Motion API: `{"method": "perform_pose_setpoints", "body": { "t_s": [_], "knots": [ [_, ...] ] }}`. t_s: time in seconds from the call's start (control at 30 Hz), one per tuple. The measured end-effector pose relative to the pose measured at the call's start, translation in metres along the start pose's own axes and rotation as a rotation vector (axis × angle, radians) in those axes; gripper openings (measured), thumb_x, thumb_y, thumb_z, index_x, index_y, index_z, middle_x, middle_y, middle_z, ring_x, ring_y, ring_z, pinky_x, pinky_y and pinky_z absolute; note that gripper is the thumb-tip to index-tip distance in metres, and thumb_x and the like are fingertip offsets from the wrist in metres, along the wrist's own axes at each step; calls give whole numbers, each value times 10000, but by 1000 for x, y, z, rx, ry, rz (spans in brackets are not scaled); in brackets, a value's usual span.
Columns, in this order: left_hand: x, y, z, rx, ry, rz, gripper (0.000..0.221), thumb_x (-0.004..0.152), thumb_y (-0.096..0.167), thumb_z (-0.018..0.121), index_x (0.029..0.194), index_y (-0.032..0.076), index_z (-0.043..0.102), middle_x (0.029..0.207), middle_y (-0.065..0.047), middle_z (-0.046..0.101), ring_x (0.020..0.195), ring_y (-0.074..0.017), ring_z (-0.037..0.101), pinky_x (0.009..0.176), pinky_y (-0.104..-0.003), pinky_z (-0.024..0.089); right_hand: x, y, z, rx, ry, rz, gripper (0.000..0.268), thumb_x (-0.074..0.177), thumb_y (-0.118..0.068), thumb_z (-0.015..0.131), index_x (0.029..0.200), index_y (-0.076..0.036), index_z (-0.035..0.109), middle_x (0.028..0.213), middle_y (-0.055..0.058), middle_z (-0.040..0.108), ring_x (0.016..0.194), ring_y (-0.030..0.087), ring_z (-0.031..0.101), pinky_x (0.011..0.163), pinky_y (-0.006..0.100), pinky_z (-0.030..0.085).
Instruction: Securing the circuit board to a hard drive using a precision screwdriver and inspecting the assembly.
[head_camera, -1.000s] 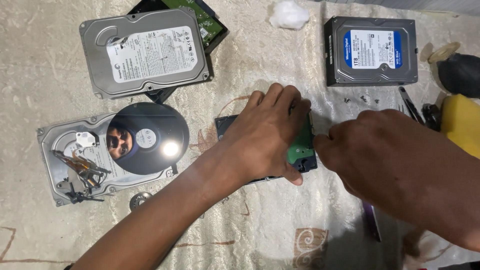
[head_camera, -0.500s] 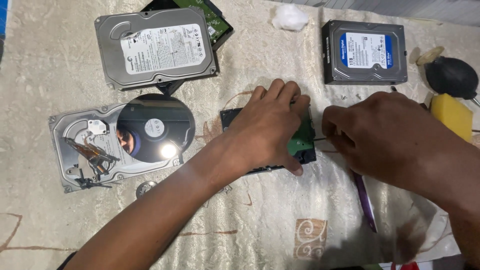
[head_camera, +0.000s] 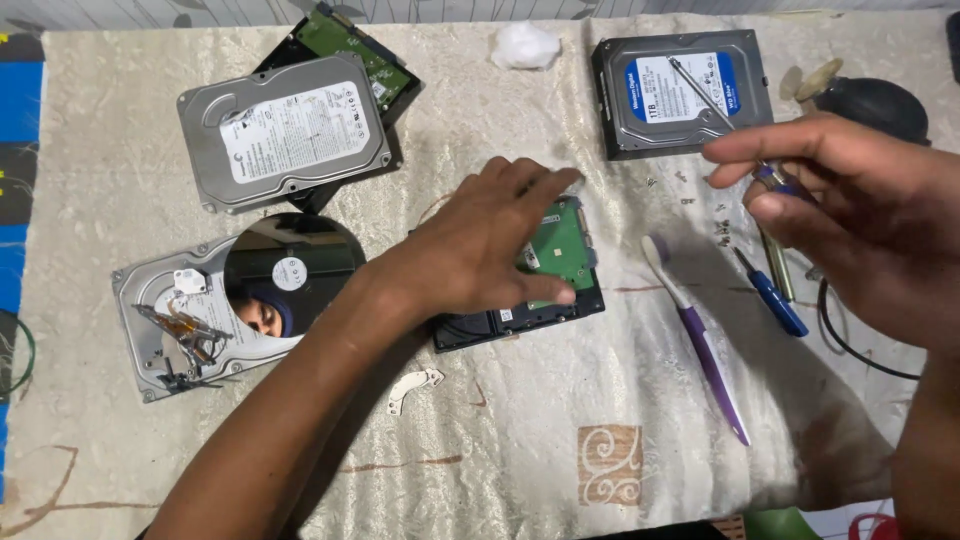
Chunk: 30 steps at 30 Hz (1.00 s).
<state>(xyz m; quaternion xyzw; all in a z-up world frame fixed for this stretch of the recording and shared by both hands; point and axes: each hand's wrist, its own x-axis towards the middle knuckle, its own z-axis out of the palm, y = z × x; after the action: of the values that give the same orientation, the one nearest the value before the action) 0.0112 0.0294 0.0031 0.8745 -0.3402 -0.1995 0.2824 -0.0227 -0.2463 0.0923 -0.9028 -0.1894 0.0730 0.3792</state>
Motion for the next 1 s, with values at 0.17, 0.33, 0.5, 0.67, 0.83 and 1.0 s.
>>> {"method": "perform_pose_setpoints", "body": {
  "t_s": [0.17, 0.33, 0.5, 0.67, 0.83, 1.0],
  "knots": [
    [-2, -15, -14, -68, 247, 135, 614, 940, 305, 719, 1418, -4, 487, 1344, -254, 592, 1265, -423, 532, 1086, -554, 369, -1, 5, 16, 202, 156, -8, 518, 1077, -66, 343, 1522, 188, 271, 1141, 432, 628, 533, 310, 533, 495, 361, 410],
    [-1, -19, -14, -205, 404, 97, 352, 976, 223, 664, 1277, 49, 609, 1155, -118, 707, 992, -263, 685, 769, -367, 594, -8, 90, 32, 412, 306, -49, 457, 1149, -335, 452, 891, 10, 605, 834, 190, 633, 475, 102, 352, 458, 251, 277],
    [7, -26, -4, -188, 448, 117, 327, 966, 159, 699, 1268, 49, 640, 1129, -123, 729, 971, -264, 700, 787, -360, 577, -9, 79, 44, 501, 299, 76, 600, 1101, -345, 423, 564, -89, 345, 551, 58, 331, 411, 105, 241, 439, 286, 157],
    [8, -29, 0, -200, 490, 130, 324, 979, 172, 685, 1272, 39, 646, 1102, -141, 749, 995, -294, 717, 827, -403, 571, -6, 76, 43, 342, 124, 16, 578, 1087, -384, 369, 833, 33, 680, 1261, 174, 720, 497, 89, 336, 608, 295, 337],
    [9, -28, 3, -180, 454, 122, 278, 988, 181, 658, 1220, 28, 648, 1163, -154, 727, 1028, -317, 698, 878, -439, 560, -2, 49, 50, 94, 95, -62, 571, 1087, -294, 345, 1472, 93, 513, 460, -59, 414, 1442, 228, 417, 1130, 358, 308],
    [9, -25, 4, -165, 458, 141, 293, 984, 186, 663, 1219, 11, 651, 1180, -161, 725, 1037, -333, 690, 878, -447, 548, -5, 48, 60, 249, 186, -123, 665, 1137, -302, 249, 537, -45, 370, 767, 166, 604, 1015, 331, 724, 1011, 486, 598]
  ]
}}
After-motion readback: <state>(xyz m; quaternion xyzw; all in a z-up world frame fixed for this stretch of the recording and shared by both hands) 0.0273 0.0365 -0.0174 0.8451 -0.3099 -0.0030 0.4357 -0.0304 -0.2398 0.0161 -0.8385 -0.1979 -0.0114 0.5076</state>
